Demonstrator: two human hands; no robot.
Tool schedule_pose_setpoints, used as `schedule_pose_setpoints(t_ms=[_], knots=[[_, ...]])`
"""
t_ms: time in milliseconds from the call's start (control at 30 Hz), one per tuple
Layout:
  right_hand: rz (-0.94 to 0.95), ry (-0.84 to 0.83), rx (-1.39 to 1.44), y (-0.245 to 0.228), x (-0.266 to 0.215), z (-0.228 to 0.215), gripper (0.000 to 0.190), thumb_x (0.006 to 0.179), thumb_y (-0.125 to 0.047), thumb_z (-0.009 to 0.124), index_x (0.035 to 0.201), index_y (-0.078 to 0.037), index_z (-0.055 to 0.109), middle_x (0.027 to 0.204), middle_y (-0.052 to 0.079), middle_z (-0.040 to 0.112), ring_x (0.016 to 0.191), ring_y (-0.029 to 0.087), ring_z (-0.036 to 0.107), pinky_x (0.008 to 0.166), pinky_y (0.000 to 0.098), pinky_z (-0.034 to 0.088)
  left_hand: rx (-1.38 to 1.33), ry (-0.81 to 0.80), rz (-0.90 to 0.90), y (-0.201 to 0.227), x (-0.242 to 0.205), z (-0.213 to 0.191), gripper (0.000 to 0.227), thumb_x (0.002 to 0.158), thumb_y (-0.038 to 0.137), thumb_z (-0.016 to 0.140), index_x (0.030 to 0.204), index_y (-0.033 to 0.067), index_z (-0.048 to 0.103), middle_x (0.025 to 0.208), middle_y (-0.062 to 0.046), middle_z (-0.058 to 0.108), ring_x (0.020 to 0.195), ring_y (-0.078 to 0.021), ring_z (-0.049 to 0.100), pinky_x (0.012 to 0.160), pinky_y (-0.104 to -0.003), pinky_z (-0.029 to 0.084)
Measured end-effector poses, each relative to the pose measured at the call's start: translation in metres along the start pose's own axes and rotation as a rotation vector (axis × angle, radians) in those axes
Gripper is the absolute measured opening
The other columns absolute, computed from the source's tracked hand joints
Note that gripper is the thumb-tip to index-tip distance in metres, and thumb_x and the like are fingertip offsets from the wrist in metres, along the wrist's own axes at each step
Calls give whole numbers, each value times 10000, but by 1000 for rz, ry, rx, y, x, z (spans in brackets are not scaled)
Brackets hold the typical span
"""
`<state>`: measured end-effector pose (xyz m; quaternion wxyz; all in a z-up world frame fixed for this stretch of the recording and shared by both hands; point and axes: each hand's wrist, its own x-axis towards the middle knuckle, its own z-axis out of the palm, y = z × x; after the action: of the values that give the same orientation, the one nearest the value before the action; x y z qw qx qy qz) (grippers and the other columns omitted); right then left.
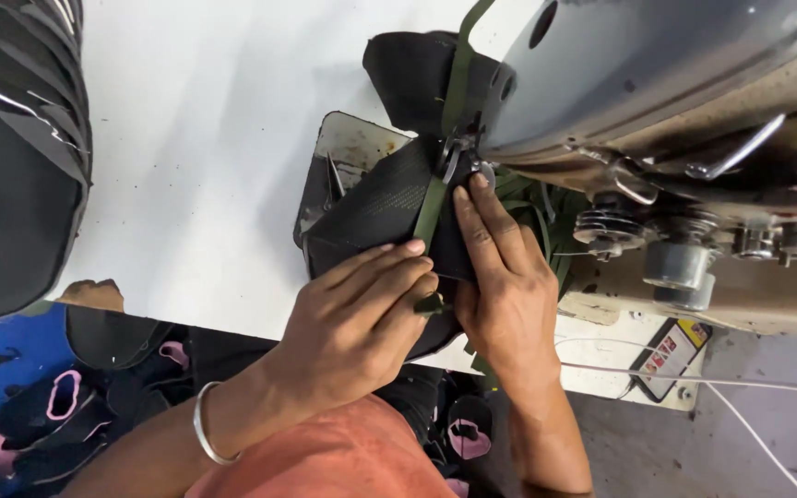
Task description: The person uses a sewing machine to stitch a green strap onto the upper part of a black sandal. They guide the sandal under the needle, sew along the edge, and then use scissors to cut the excess strap and thread. The process is repeated for multiple sandals, with the person picking up new items from a pile and placing finished ones aside.
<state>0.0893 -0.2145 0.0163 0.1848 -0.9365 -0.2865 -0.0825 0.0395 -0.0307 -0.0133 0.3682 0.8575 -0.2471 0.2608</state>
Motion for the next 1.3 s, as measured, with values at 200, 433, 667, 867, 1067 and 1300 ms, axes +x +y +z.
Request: schedule_pose_setpoints(t_ms=[200,433,667,867,1067,1300], knots=[[33,1,-54,-3,8,-1,784,672,68,628,1448,-24,563,1503,178,554,1132,374,639,958,433,545,8,-16,-6,-5,12,-3,129,917,64,695,990,-41,713,1116,-194,730,1125,-319,721,1036,-427,558],[27,-49,-108,-8,21,-17,740,680,68,636,1412,-26,587,1431,170,596,1131,379,657,920,422,554,47,-31,13,-10,19,-4,115,934,58,685,976,-42,724,1104,-194,732,1104,-309,723,1028,-421,557],[10,-38,-166,-13,18,-20,734,683,39,670,1407,-55,600,1409,144,609,1118,357,669,888,418,560,29,40,59,-11,5,-4,105,918,60,691,966,-29,720,1132,-178,737,1143,-318,710,1057,-433,545],[49,-53,-194,-16,19,-22,725,697,35,691,1406,-89,608,1407,112,622,1109,333,681,863,405,564,61,31,125,-14,3,-7,109,926,50,699,995,-30,725,1143,-158,737,1162,-309,713,1068,-434,548],[-25,116,-343,-50,-6,-26,675,733,-86,724,1390,-62,569,1370,200,607,1139,375,637,943,424,517,86,40,112,-13,2,-8,86,954,42,684,978,-33,719,1146,-178,738,1155,-309,709,1060,-428,557],[526,356,776,-78,-35,14,529,1064,-89,544,1570,-45,393,1252,132,662,1099,148,624,977,268,495,9,54,148,-15,-8,-17,133,950,44,684,1045,-40,723,1197,-162,718,1197,-316,696,1072,-440,560]])
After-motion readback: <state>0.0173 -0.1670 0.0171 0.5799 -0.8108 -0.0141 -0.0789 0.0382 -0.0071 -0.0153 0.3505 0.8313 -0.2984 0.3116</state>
